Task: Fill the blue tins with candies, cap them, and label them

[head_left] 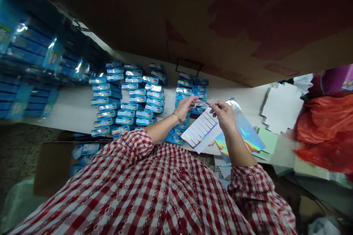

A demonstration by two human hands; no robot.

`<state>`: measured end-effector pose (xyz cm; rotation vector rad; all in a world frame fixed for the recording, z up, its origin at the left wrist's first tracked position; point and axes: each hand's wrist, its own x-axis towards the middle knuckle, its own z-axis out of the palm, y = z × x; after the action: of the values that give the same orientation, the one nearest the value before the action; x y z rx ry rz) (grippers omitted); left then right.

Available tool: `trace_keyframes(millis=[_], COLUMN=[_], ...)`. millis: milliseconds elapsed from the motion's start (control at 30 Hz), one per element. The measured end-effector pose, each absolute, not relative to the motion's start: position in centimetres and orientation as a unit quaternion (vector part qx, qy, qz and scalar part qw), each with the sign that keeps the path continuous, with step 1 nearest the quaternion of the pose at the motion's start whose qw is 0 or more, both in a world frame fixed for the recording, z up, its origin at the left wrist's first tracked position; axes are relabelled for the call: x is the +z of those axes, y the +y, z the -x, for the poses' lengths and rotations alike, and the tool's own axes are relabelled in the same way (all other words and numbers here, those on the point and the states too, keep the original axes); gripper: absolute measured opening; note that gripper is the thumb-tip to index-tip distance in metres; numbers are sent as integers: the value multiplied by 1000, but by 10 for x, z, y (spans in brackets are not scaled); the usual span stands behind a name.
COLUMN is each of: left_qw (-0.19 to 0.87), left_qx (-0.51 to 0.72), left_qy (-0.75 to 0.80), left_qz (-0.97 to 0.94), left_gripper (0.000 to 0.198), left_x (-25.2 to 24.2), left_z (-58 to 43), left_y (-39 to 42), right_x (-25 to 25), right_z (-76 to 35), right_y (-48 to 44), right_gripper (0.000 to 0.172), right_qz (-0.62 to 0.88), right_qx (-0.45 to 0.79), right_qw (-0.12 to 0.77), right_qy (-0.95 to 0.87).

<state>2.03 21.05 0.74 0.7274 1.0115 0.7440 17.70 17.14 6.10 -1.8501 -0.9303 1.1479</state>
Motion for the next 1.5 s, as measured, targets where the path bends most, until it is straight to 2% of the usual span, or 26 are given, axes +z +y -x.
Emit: trace_keyframes(millis=[100, 300, 533, 733, 900, 1033, 1200, 1267, 1367, 1500], left_qw=[734, 659, 597, 509, 455, 430, 391, 397, 382, 370], left_qx=[352, 368, 365, 343, 305, 269, 242, 208, 222, 294], left_qy=[485, 576, 642, 668, 673, 683, 664, 651, 641, 546], left_qz=[-321, -315, -315, -421, -497, -526, -589, -613, -628, -692], left_gripper=[42, 31, 21, 28, 30, 30, 36, 40, 41, 31], left_x=[7, -19, -52, -73, -73, -70, -69, -67, -58, -33], left_z=[6, 45, 49, 42, 41, 38, 37, 40, 43, 22], left_y=[211, 214, 235, 251, 252, 253, 252, 251, 245, 228], right_x=[45, 20, -20, -34, -25, -14, -8, -5, 4, 12], right_z=[-150, -104, -89, -93, -88, -83, -79, -81, -106, -184], right_y=[178, 189, 211, 225, 227, 219, 204, 202, 204, 205], right_gripper=[31, 34, 26, 24, 23, 33, 45, 47, 43, 41], right_qz=[703, 700, 759, 789, 806, 816, 699, 671, 690, 728], right_qx=[500, 534, 426, 349, 303, 212, 124, 120, 136, 101], right_qw=[411, 387, 354, 294, 198, 76, -81, -113, -69, 118], right_qy=[-295, -276, -342, -410, -468, -533, -699, -723, -708, -667])
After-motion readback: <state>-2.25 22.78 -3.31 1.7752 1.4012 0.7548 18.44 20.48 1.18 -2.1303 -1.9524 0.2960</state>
